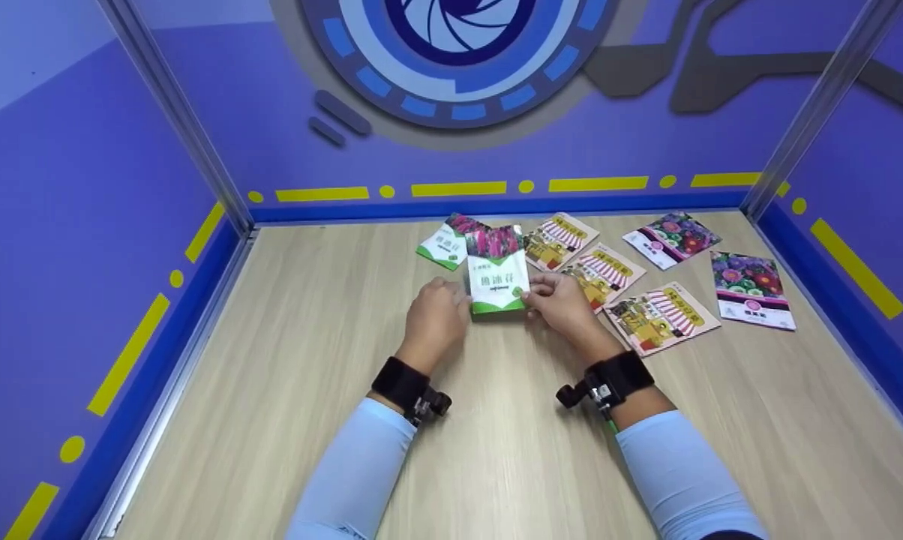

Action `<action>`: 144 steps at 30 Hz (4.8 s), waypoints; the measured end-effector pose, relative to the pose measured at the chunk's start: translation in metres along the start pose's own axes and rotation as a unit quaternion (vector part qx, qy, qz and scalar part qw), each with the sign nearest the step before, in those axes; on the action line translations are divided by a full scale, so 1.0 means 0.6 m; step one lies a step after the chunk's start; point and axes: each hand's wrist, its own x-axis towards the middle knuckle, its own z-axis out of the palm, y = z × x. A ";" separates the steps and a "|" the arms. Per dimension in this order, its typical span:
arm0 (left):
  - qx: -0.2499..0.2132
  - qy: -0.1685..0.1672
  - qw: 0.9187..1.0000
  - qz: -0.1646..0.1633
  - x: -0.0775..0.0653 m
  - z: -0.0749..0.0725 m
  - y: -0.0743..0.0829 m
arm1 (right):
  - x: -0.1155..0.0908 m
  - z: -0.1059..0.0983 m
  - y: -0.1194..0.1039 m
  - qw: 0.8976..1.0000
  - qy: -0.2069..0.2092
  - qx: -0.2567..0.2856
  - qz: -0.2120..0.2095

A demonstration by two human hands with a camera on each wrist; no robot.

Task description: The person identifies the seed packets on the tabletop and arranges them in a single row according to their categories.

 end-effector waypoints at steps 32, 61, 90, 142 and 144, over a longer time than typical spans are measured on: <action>-0.328 0.016 0.941 -0.086 0.007 -0.020 0.012 | -0.012 0.004 -0.034 0.995 -0.018 0.083 -0.051; -0.347 0.033 0.935 -0.072 0.008 -0.026 0.013 | -0.017 0.000 -0.033 0.994 -0.023 0.079 -0.072; -0.274 0.059 0.949 -0.148 0.031 -0.067 -0.119 | -0.017 -0.004 -0.001 0.961 -0.026 -0.261 -0.087; 0.121 -0.064 0.976 -0.167 0.022 -0.155 -0.370 | -0.032 0.003 -0.001 0.884 -0.080 -0.447 -0.114; 0.122 -0.049 0.977 -0.167 0.024 -0.152 -0.367 | -0.032 0.005 -0.002 0.883 -0.082 -0.447 -0.117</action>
